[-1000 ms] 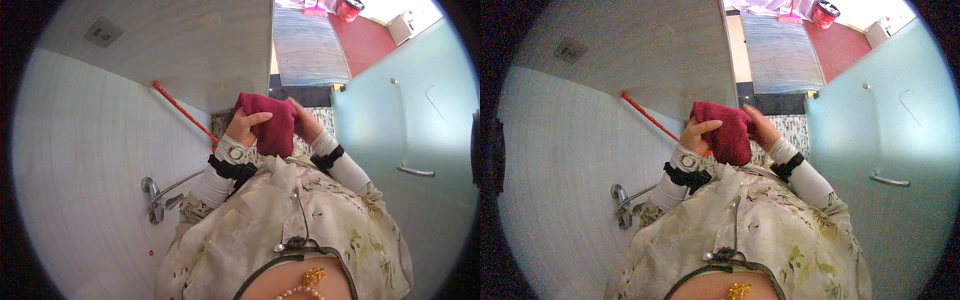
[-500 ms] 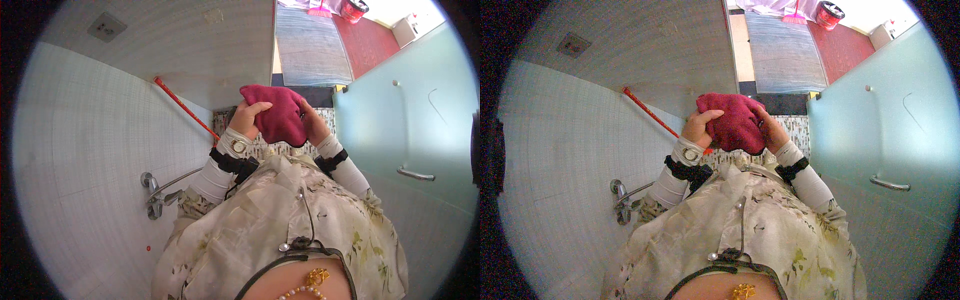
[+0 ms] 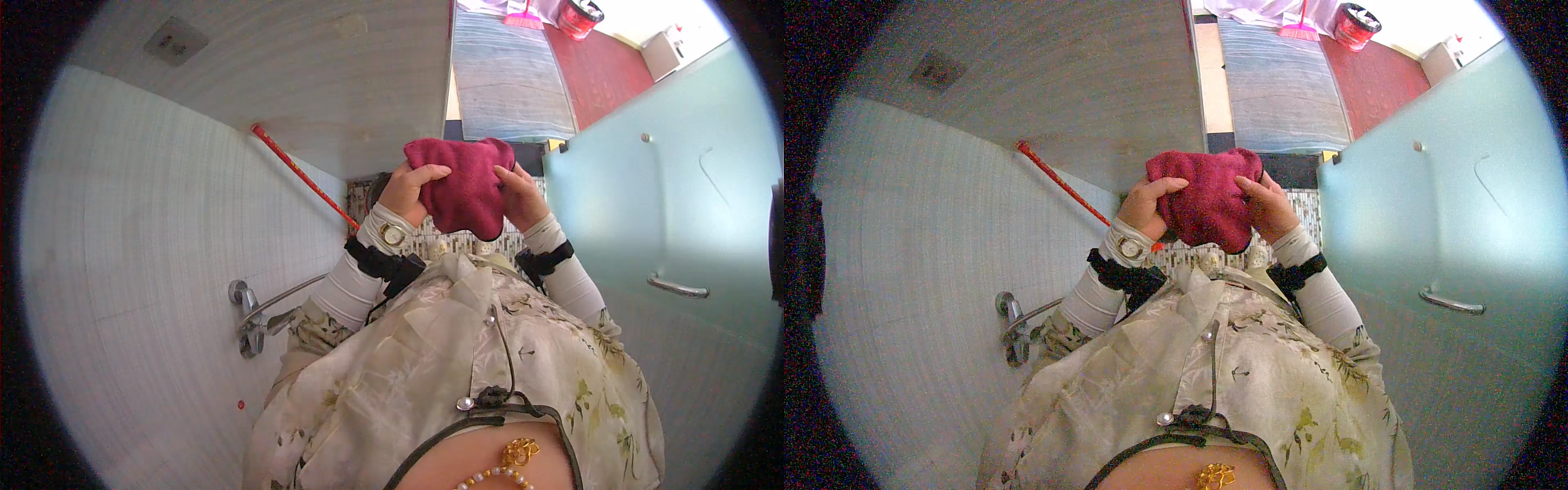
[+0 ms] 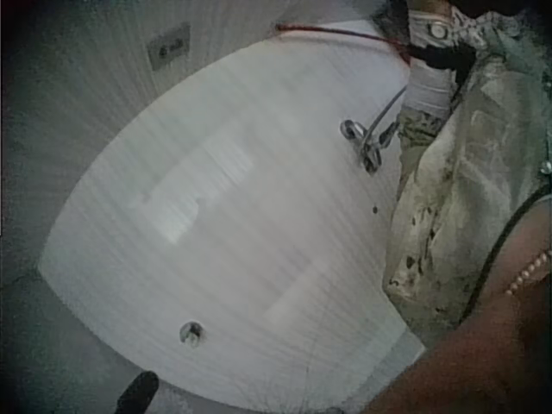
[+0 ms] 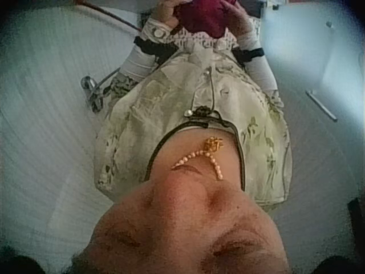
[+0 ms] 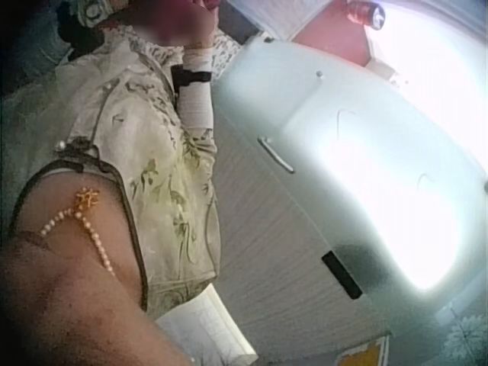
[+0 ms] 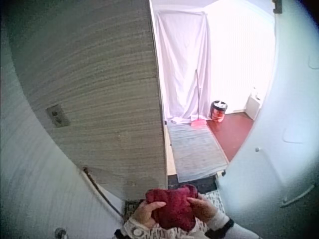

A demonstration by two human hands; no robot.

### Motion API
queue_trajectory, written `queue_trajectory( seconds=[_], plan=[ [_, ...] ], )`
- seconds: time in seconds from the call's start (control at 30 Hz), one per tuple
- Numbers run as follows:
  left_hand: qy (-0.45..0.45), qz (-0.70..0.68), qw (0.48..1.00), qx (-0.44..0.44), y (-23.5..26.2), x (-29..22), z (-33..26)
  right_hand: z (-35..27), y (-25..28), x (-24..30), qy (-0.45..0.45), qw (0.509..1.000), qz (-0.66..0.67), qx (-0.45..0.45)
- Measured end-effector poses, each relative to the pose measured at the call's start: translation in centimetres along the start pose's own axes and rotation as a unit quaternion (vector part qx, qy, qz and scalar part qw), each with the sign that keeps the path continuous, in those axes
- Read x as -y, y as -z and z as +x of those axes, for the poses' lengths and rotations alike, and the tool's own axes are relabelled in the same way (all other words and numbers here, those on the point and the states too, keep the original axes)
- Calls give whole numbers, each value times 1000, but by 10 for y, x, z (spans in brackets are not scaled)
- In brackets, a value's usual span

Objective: Wiping the walls and glass surfaces of a bathroom shower area with a cloth.

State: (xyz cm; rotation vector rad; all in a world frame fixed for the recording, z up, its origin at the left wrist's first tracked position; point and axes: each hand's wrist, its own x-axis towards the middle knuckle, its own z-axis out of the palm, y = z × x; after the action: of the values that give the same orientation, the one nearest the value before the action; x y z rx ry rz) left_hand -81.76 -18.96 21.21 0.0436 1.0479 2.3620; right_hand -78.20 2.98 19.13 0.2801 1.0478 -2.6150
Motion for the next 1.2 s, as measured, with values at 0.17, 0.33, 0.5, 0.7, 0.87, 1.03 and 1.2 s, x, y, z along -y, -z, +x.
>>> queue_trajectory(
  seconds=[0.17,0.33,0.5,0.7,0.87,1.03,1.2],
  plan=[
    [0,50,998,-28,5,-4,-2,4,17,14,47,994,-88,-46],
    [24,160,986,-49,41,-4,2,5,10,21,35,985,-164,-34],
    [-48,454,887,-68,52,-35,4,16,-19,37,35,979,-199,-2],
    [-232,673,668,-217,12,-138,39,61,-93,110,136,941,-298,90],
    [-556,608,485,-293,-56,-180,69,99,-152,162,308,909,-249,127],
    [-545,721,377,-204,-22,-111,132,125,-156,150,321,903,-260,118],
    [-543,693,403,-248,-8,-80,180,120,-139,153,363,884,-279,91]
  ],
)
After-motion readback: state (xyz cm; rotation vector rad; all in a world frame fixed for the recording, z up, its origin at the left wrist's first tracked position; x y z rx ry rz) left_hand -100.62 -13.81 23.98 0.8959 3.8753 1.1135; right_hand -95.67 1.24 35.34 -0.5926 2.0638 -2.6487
